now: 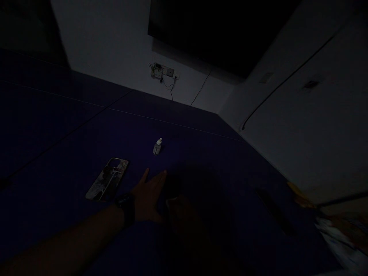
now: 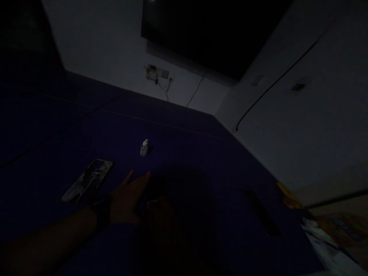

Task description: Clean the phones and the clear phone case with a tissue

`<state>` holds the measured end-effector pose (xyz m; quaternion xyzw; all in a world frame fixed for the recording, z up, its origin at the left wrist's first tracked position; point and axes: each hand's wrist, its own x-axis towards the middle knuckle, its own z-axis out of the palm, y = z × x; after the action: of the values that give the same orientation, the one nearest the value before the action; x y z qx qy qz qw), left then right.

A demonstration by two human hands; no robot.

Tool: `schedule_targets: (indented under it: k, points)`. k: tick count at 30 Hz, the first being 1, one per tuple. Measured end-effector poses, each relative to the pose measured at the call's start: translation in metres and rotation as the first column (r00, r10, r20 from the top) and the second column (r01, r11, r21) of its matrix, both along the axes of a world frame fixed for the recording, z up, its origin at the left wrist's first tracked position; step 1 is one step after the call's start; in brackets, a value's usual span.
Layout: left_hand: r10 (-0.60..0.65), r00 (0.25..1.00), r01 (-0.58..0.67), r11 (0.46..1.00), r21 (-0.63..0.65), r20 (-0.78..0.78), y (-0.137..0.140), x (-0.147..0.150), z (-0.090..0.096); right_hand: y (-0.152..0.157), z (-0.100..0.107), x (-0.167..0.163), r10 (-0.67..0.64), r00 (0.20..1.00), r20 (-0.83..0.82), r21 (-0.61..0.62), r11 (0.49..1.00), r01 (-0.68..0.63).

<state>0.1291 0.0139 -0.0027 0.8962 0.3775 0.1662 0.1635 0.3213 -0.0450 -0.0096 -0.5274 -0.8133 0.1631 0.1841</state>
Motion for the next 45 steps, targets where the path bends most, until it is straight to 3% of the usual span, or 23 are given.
schedule_targets:
  k: [4,9,12,17,25,30,37,45]
  points:
    - [-0.007,1.000,0.007,1.000,0.007,-0.005,0.002,-0.001,-0.003,0.050,0.022,-0.012,-0.118,0.991,0.060,0.020,0.993,0.117]
    - [-0.025,1.000,0.025,1.000,0.001,0.003,0.008,-0.001,-0.010,0.080,0.037,-0.020,-0.087,0.989,0.122,0.016,0.996,0.086]
    - [-0.024,1.000,0.024,1.000,-0.009,-0.010,0.008,0.000,-0.011,0.070,0.029,-0.021,-0.049,0.991,0.125,0.005,0.999,0.048]
    - [0.011,1.000,-0.011,1.000,0.012,-0.019,0.002,0.001,-0.006,0.024,0.012,-0.013,0.069,0.993,0.096,-0.025,0.997,-0.067]
    - [0.005,1.000,-0.004,1.000,0.014,-0.025,0.003,0.000,0.002,-0.021,0.015,0.032,0.122,0.992,0.024,-0.068,0.990,-0.120]
    - [0.000,1.000,-0.001,1.000,0.026,0.005,0.001,0.000,0.010,-0.026,0.011,0.069,0.151,0.988,-0.024,-0.113,0.982,-0.153]
    - [-0.032,0.999,0.031,0.998,0.058,0.017,0.004,-0.005,0.012,-0.021,0.036,0.117,0.089,0.994,-0.067,-0.110,0.989,-0.096]
    - [-0.012,1.000,0.012,1.000,0.022,0.003,0.012,-0.006,0.012,-0.002,0.051,0.134,0.161,0.985,-0.064,-0.073,0.983,-0.166]
